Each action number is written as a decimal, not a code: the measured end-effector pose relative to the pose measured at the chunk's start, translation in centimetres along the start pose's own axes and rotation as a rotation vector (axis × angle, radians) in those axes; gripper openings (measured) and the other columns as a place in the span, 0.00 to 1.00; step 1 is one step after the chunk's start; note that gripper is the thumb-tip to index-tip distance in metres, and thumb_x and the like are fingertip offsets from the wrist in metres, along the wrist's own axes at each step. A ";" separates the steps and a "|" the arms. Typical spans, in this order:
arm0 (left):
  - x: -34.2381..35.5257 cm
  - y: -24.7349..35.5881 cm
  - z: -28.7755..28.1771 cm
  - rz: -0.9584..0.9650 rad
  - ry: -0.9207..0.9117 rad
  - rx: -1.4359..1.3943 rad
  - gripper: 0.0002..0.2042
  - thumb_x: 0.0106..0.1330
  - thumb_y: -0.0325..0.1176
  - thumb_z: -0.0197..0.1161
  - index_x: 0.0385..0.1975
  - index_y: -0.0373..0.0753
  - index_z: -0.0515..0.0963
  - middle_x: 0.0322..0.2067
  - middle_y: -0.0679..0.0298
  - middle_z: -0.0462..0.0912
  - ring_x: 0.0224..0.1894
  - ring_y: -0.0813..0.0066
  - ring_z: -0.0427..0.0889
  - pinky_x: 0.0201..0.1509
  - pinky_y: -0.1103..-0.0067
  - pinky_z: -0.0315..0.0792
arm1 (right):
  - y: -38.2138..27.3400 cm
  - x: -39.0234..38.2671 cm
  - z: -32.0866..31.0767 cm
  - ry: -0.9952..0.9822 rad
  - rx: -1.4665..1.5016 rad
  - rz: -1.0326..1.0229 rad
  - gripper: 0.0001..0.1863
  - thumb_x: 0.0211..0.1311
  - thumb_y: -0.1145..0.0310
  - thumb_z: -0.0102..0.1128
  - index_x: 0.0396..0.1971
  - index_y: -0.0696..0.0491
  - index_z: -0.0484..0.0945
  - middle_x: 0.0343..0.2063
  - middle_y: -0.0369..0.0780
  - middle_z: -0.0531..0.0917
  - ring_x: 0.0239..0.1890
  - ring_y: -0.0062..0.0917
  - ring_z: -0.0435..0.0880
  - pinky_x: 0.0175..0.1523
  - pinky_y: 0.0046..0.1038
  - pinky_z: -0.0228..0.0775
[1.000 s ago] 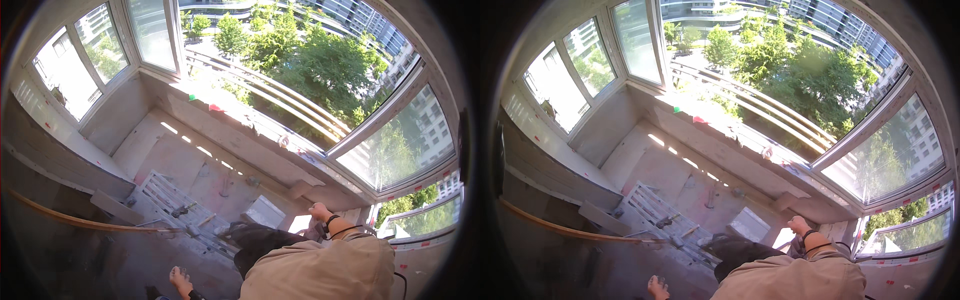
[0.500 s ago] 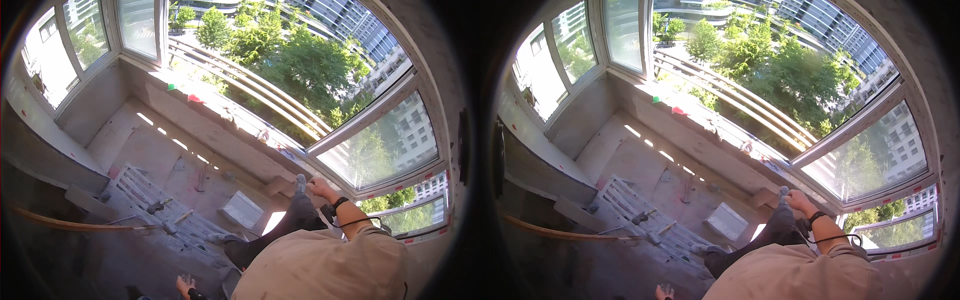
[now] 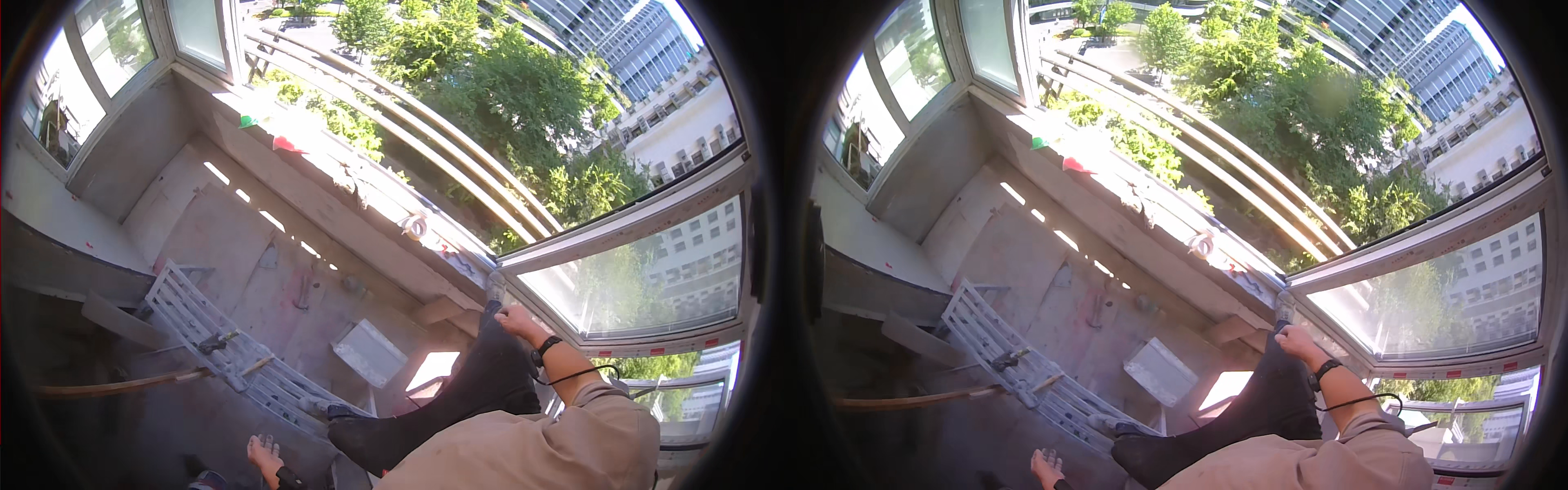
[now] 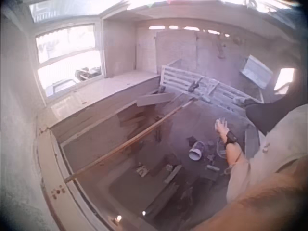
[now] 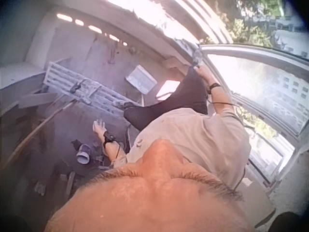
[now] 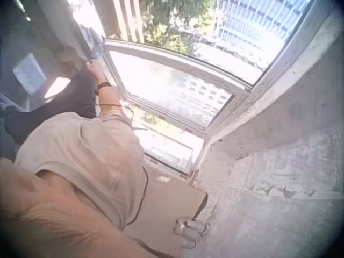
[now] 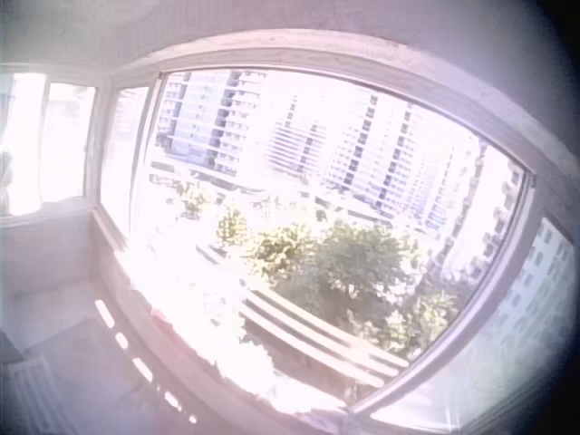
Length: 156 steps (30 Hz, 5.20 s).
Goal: Installing large ceramic tiles on a wall above a doorway using spacers and a level.
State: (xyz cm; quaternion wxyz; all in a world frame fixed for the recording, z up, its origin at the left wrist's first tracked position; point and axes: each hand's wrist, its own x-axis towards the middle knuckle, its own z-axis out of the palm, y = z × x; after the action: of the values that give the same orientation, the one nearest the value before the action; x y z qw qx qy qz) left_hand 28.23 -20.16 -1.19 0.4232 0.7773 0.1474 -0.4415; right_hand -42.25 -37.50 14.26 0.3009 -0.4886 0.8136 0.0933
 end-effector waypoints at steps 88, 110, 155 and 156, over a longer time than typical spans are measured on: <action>-25.4 10.8 -29.3 0.511 0.338 -0.635 0.14 0.73 0.45 0.58 0.39 0.40 0.80 0.25 0.70 0.77 0.27 0.82 0.75 0.32 0.80 0.73 | -70.7 -44.8 20.7 -0.610 0.262 -2.108 0.05 0.56 0.64 0.71 0.31 0.48 0.87 0.25 0.40 0.83 0.31 0.37 0.83 0.38 0.33 0.76; -37.7 11.2 -31.4 0.933 0.905 -0.635 0.12 0.73 0.37 0.60 0.46 0.33 0.76 0.31 0.64 0.83 0.33 0.80 0.81 0.39 0.80 0.76 | -66.4 -64.2 19.7 -2.532 -0.337 -1.063 0.12 0.55 0.75 0.61 0.40 0.58 0.77 0.25 0.35 0.79 0.32 0.26 0.80 0.35 0.31 0.72; -80.0 32.3 -39.0 0.661 2.162 -0.089 0.14 0.69 0.31 0.58 0.44 0.24 0.76 0.31 0.54 0.84 0.20 0.76 0.79 0.20 0.81 0.69 | -73.7 -77.4 5.4 -2.582 0.548 -2.260 0.14 0.67 0.80 0.47 0.51 0.61 0.73 0.22 0.36 0.74 0.28 0.19 0.74 0.37 0.23 0.69; -79.8 32.4 -39.1 0.649 2.187 -0.097 0.14 0.68 0.31 0.58 0.44 0.24 0.76 0.31 0.54 0.84 0.20 0.76 0.79 0.20 0.81 0.69 | -73.9 -77.2 5.3 -2.503 0.510 -2.321 0.14 0.68 0.79 0.48 0.51 0.61 0.73 0.22 0.36 0.74 0.27 0.19 0.73 0.36 0.23 0.68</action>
State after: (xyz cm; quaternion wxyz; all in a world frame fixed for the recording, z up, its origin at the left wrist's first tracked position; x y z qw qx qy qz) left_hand 24.52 2.78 90.54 0.1919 0.7297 0.2461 0.6084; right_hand 49.14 -15.40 65.37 -0.6699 0.3545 0.6522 -0.0168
